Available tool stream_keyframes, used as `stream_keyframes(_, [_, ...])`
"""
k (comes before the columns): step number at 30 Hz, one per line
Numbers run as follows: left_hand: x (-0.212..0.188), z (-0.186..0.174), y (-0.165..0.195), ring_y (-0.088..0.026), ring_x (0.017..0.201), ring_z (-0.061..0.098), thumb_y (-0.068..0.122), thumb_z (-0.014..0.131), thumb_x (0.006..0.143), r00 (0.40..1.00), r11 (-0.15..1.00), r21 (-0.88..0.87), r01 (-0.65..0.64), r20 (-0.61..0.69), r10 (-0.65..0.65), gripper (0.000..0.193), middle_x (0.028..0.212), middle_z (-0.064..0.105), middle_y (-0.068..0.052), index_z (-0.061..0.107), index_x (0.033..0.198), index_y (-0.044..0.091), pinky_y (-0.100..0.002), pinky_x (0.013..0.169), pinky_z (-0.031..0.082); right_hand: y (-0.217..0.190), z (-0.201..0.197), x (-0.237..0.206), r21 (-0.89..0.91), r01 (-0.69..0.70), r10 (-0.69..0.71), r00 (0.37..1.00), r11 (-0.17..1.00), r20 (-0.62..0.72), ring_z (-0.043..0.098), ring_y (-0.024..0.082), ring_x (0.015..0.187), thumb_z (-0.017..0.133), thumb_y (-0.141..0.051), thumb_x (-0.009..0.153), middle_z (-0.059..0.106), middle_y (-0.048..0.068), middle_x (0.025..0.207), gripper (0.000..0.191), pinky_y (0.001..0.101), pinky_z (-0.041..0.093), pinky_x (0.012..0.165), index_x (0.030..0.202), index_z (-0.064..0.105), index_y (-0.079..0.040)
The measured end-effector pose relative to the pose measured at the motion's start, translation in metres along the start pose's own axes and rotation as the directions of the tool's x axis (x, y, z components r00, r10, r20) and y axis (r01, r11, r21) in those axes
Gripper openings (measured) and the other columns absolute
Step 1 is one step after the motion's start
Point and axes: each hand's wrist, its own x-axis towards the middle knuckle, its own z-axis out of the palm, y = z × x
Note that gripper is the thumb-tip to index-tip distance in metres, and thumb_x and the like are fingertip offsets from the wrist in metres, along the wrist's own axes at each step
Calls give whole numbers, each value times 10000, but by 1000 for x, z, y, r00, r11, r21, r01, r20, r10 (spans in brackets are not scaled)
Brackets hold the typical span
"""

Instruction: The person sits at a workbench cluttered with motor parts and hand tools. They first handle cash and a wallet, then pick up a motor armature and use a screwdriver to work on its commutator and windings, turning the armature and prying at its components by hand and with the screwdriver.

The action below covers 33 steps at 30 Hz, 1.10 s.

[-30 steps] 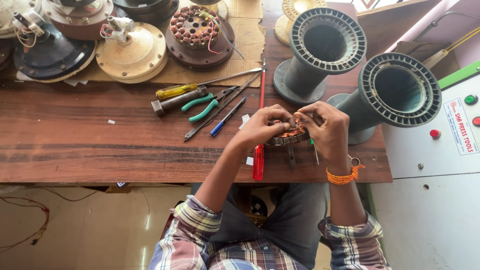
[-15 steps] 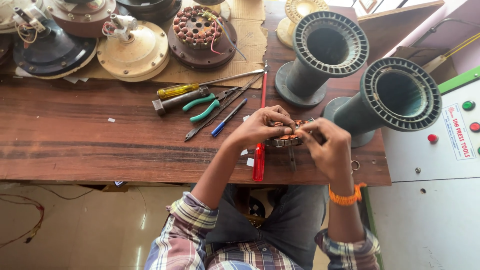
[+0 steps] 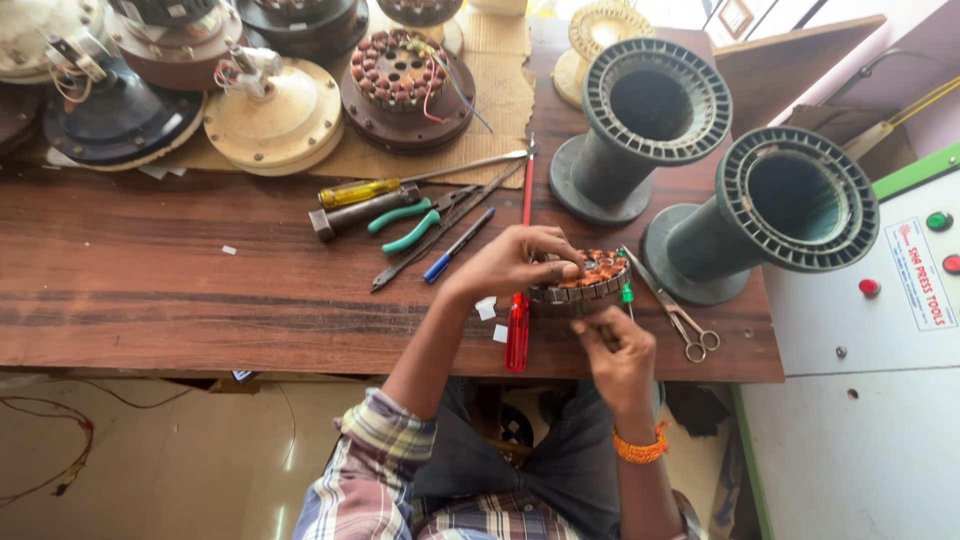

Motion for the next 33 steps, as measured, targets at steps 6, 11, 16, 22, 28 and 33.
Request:
stream_keyframes(6, [-26,62,40,-306,1093,563,300,867,730,887,824,566,11,-386,253,555,1148,640,-83,683,1233,154,-431,977,451,15,7,-4,14,73,-72,994,997,-77,383,2,613,688,14,930,470,-78,649,41,225,313,526,904,657,13])
stream_keyframes(11, [-29,78,35,-254,1067,614,259,850,816,870,830,549,97,-452,197,469,1157,679,-6,686,1249,187,-426,939,462,16,6,-8,7,21,-20,991,1000,-133,351,24,601,736,-3,916,440,-48,641,42,241,291,523,940,706,15])
stream_keyframes(16, [-29,60,27,-225,1007,632,257,858,781,899,860,509,28,-389,201,415,1106,720,8,764,1182,208,-380,916,518,6,5,-5,39,60,-56,992,997,-110,531,12,666,697,-27,931,671,-18,762,62,218,442,590,977,707,14])
stream_keyframes(22, [-30,43,20,-205,1026,658,275,874,769,923,851,525,-19,-318,217,426,1128,743,5,779,1179,210,-372,914,519,-7,8,-3,-36,88,-91,992,995,-84,567,27,690,656,-80,984,694,17,778,101,230,470,616,998,702,9])
stream_keyframes(28, [-33,50,10,-226,1069,637,253,868,777,898,882,469,-53,-364,248,479,1200,740,-29,728,1219,135,-376,982,499,2,7,-4,-56,-26,19,993,998,-113,501,59,629,704,-90,942,665,32,707,123,262,417,561,995,721,20])
stream_keyframes(33, [-35,51,11,-232,1090,641,235,880,783,891,883,468,-43,-382,246,451,1183,739,-43,721,1190,121,-383,1008,489,11,12,-8,-20,2,-5,989,1000,-151,514,46,648,702,-84,943,659,19,735,127,247,428,567,1003,714,27])
